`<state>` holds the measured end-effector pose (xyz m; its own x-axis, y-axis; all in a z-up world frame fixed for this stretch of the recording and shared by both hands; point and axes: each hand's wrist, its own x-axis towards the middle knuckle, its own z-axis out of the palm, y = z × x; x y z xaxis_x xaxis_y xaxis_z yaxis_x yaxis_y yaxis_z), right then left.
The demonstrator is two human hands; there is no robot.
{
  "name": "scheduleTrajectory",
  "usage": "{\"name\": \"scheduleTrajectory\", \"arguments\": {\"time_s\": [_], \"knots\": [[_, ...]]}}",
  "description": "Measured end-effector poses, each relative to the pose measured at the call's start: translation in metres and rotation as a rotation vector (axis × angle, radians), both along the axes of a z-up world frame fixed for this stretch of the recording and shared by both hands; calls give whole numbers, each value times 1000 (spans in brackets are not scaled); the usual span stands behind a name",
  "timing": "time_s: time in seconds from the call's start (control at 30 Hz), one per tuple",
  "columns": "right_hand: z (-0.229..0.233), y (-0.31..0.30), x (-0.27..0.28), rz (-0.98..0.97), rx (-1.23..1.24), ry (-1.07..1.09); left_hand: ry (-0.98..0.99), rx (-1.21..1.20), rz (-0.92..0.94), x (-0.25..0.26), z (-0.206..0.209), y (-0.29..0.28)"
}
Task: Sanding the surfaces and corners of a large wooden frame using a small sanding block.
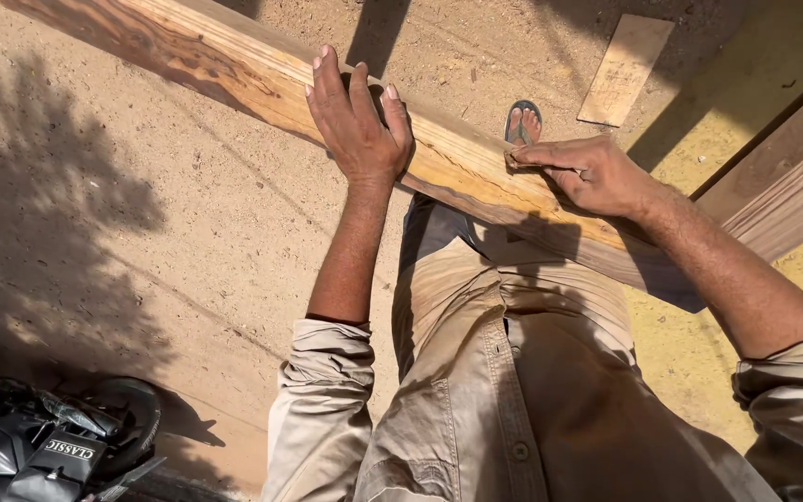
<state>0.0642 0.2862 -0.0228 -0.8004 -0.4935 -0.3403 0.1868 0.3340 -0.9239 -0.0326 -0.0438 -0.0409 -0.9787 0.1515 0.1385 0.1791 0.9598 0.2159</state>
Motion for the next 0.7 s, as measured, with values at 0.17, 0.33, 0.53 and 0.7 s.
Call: {"name": "scheduleTrajectory", "arguments": {"time_s": [0.17, 0.33, 0.53, 0.7], "knots": [[-5, 0, -1, 108, -12, 203, 59, 40, 8, 2, -2, 0], [-18, 6, -9, 274, 138, 309, 22, 12, 22, 1, 2, 3], [-10, 19, -21, 636, 710, 651, 0, 17, 36, 0, 3, 5], [-1, 24, -26, 464, 445, 460, -10, 20, 34, 3, 2, 2]]}}
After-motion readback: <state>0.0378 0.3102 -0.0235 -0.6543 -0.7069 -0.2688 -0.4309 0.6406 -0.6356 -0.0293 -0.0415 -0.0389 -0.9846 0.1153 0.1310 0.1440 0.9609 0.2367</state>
